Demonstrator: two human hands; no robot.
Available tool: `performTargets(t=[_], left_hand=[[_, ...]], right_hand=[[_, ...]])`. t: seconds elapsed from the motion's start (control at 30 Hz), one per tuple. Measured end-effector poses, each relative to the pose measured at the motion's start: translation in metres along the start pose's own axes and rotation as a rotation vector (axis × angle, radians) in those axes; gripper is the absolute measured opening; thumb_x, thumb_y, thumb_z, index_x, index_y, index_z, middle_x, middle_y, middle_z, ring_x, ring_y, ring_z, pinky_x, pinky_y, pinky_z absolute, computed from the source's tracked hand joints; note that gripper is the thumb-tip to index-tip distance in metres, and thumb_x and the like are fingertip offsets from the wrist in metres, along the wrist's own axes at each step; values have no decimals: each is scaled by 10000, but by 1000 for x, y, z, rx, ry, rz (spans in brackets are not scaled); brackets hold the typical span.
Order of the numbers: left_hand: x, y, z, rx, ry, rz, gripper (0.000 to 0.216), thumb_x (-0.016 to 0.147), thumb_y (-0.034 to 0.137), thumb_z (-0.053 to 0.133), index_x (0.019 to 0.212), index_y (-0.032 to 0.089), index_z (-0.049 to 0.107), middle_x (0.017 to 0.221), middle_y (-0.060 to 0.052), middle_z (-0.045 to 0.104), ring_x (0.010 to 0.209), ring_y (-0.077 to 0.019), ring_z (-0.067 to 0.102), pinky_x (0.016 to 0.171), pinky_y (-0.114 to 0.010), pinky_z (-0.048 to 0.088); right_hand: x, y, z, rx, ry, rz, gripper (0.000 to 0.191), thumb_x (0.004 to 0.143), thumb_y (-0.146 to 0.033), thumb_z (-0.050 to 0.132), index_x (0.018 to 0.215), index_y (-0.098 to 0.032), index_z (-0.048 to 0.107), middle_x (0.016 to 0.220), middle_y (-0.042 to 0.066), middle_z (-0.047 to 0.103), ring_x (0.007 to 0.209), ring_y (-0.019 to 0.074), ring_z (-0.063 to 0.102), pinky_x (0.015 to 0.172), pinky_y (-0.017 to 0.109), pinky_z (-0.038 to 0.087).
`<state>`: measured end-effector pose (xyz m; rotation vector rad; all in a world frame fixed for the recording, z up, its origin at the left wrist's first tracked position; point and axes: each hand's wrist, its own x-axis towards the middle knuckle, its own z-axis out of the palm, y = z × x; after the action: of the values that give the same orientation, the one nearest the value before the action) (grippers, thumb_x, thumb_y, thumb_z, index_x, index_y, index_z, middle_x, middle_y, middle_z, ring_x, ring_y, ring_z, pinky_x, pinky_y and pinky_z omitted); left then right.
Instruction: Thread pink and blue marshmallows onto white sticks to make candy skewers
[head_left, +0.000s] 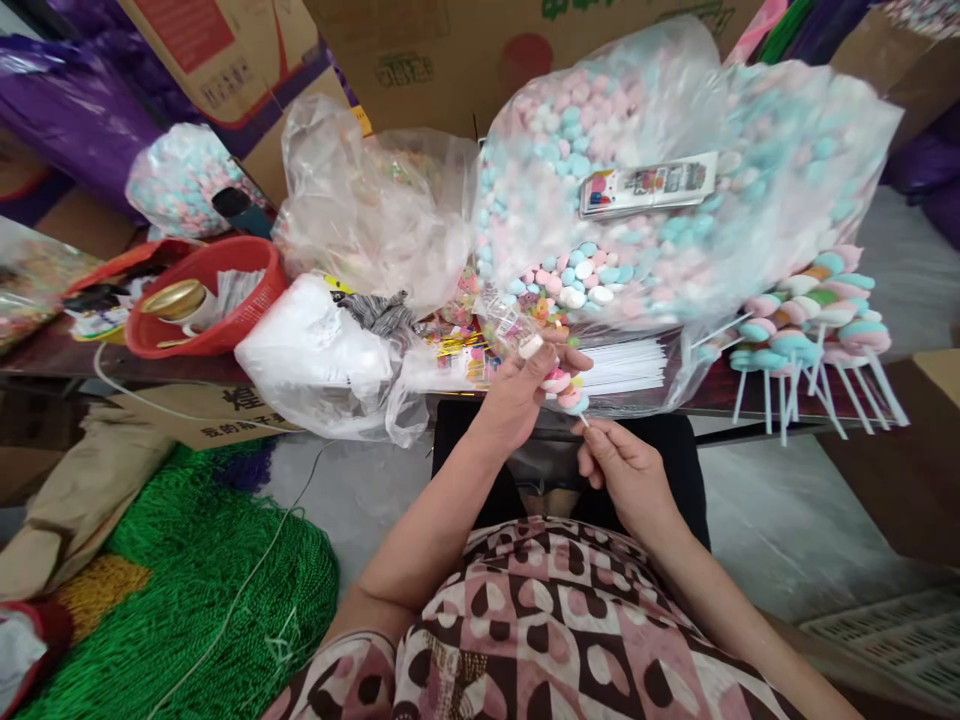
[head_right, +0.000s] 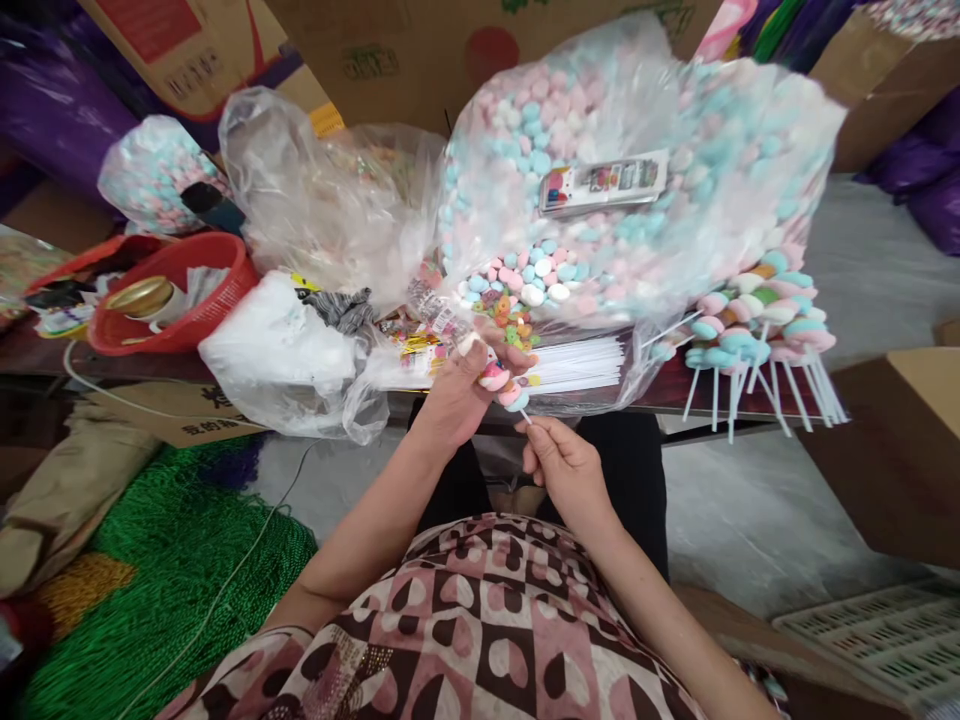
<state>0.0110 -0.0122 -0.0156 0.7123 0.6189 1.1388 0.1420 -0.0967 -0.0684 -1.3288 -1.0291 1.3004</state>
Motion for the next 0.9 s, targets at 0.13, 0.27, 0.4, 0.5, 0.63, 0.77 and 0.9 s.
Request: performTargets(t=[0.13,0.27,0.4,0.5,0.63,0.77,0.9], left_hand=[[-2,10,-1,-47,-31,53,543,671,540,785,1097,248,617,946,-39,715,899,-193,683,677,-271,511],[1,13,8,-63,57,82,401,717,524,751,928,202,638,745,-8,672,798,-174,689,563,-219,480],[3,4,18,-47,115,86,340,727,484,752,760,183,596,620,11,596,663,-143,653,421,-176,349],[1,-9,19,-25,109,55,340,731,484,751,760,179,604,624,3,598,622,-121,628,413,-176,313],[-8,-18,14,-7,70,6,348,770,497,716,751,167,608,659,-5,623,579,-89,585,527,-205,434],[-13,-6,9,-14,-36,-26,447,679,539,777,939,199,649,936,-59,713,730,-127,646,710,-273,518],[-7,11,5,-62,46,68,443,690,520,771,1006,237,643,944,-42,721,931,-207,691,819,-336,528]], right_hand=[[3,2,-1,104,41,23,240,814,-404,670,906,-187,715,550,-38,570,440,72,438,439,212,316],[1,0,2,73,22,31,246,815,-407,661,903,-185,719,535,-40,558,435,78,436,435,218,316],[-3,-2,2,-35,35,-12,279,849,-432,614,925,-184,718,498,-52,503,429,84,413,429,224,304],[-4,-2,1,-31,50,-19,288,859,-451,604,923,-190,706,488,-57,473,433,88,389,429,230,283],[-2,-3,1,129,-3,64,292,837,-474,640,873,-186,670,465,-68,437,412,74,323,421,225,201],[-3,-4,-5,297,-200,178,299,833,-474,653,852,-176,635,414,-91,385,378,56,233,420,221,149],[-6,-1,-9,301,-320,251,308,867,-465,621,878,-158,644,397,-89,390,370,49,205,414,216,130]])
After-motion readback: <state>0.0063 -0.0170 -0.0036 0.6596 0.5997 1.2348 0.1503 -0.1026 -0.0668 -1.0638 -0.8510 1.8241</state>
